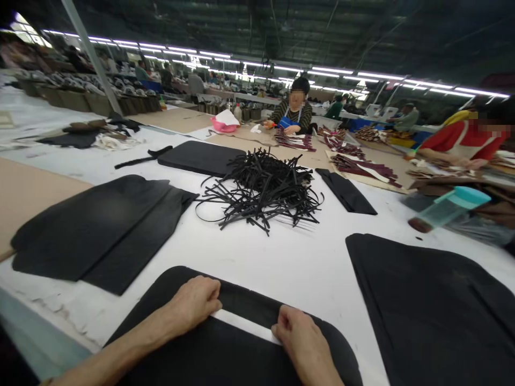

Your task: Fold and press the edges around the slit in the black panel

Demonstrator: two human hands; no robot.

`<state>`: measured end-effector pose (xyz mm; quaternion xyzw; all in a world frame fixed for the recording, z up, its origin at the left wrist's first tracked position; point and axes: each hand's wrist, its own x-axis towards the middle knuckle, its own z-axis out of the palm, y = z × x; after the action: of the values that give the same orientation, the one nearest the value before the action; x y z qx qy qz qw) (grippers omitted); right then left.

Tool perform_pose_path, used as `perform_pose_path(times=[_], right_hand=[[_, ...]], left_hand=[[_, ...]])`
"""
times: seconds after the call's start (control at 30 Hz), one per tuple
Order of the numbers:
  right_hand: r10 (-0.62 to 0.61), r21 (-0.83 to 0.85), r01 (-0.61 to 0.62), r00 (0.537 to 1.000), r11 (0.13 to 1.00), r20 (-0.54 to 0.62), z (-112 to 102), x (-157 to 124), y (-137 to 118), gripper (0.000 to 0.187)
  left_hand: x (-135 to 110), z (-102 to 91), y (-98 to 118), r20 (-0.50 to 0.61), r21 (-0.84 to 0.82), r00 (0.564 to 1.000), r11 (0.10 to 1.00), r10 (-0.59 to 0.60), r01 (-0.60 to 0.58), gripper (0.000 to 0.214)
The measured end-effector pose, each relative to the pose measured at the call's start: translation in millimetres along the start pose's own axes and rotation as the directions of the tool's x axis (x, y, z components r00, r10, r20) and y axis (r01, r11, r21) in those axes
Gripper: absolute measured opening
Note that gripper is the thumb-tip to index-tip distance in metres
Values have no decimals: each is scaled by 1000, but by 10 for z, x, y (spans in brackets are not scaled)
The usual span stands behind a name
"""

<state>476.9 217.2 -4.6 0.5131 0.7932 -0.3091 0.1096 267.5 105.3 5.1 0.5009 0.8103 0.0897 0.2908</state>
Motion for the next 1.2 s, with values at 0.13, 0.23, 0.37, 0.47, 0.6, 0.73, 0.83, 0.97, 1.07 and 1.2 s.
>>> perform_pose_path(times=[0.13, 0.23, 0.37, 0.47, 0.6, 0.73, 0.83, 0.97, 1.07, 1.2], right_hand=[[6, 19, -5, 1000, 1000, -25, 8, -38, 81, 13], [2, 18, -2, 999, 1000, -33, 28, -37, 111, 13], [6, -14, -6, 999, 1000, -42, 44, -26, 107, 13], [12, -69, -16, 998, 997, -69, 44, -74, 90, 15], [1, -211, -33, 989, 977, -147, 55, -260, 27, 14], [-17, -265, -31, 984, 964, -178, 87, -485, -285, 18], [-215, -168, 192, 968, 967, -129, 182, -510, -706, 13], [-422, -60, 418, 902, 907, -92, 431, -251, -1230, 11], [-418, -80, 412, 904, 908, -90, 592, -8, -1441, 13], [-376, -124, 365, 923, 923, -82, 672, 133, -1535, 5]], left_hand=[[-43, -106, -385, 27, -93, 999, 994, -47, 49, 9], [-42, -111, -591, 56, -163, 994, 982, -91, 99, 10], [-2, -64, -681, 92, -232, 986, 960, -137, 155, 8], [3, -63, -665, 91, -260, 985, 952, -144, 163, 11], [-222, -83, -623, -67, -242, 995, 968, -80, 61, 12], [-633, 97, -609, -321, -107, 938, 980, 127, -169, 21], [-799, 344, -645, -532, 246, 703, 881, 472, -405, 28], [-744, 564, -730, -544, 615, 489, 720, 682, -321, 33], [-682, 612, -779, -489, 703, 513, 667, 706, -249, 36], [-698, 667, -810, -470, 715, 529, 656, 707, -242, 37]])
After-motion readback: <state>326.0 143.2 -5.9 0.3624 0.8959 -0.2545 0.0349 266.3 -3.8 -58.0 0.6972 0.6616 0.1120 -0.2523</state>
